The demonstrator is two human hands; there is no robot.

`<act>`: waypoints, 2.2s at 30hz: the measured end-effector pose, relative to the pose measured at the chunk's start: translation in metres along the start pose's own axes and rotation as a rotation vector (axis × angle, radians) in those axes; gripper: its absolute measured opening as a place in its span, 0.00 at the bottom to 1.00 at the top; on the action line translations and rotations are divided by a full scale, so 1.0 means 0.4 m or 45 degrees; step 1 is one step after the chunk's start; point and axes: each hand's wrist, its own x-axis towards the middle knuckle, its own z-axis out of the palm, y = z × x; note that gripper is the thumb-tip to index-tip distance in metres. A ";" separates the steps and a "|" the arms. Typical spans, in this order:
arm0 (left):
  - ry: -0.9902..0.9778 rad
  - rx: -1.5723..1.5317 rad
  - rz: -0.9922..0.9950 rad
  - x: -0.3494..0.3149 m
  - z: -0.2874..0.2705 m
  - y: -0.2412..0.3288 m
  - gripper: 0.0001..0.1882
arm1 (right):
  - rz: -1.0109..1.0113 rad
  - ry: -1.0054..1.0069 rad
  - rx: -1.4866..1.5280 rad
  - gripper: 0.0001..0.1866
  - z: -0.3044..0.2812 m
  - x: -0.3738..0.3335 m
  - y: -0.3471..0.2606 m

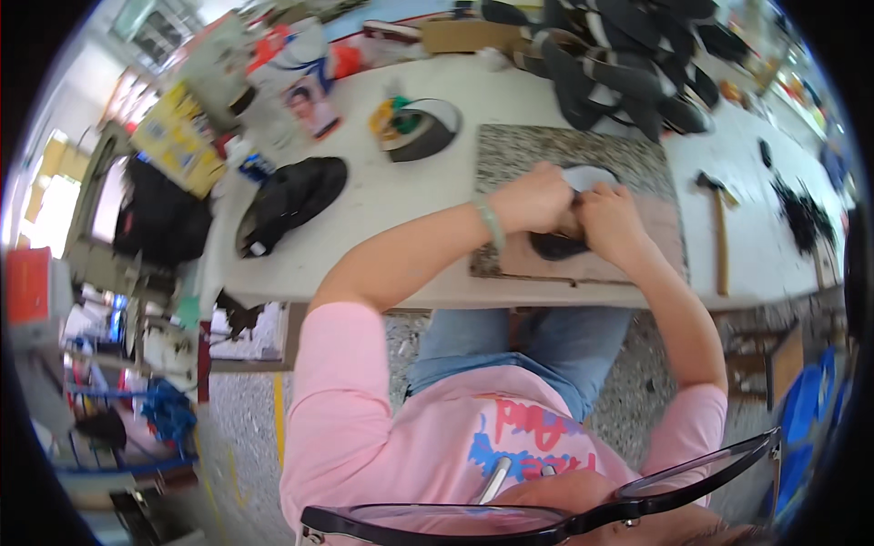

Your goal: Applying adhesive to shoe components and folding the edges during assembly.

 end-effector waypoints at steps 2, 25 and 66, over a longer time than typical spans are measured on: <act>-0.154 0.072 -0.028 0.024 0.005 0.002 0.07 | 0.027 -0.060 0.016 0.05 -0.022 -0.021 0.009; -0.240 -0.744 -0.233 -0.011 0.007 -0.011 0.19 | 0.368 0.177 0.763 0.12 0.002 -0.057 0.079; -0.007 -1.333 -0.797 0.020 0.064 -0.066 0.16 | 0.700 0.407 0.860 0.16 0.124 -0.165 0.043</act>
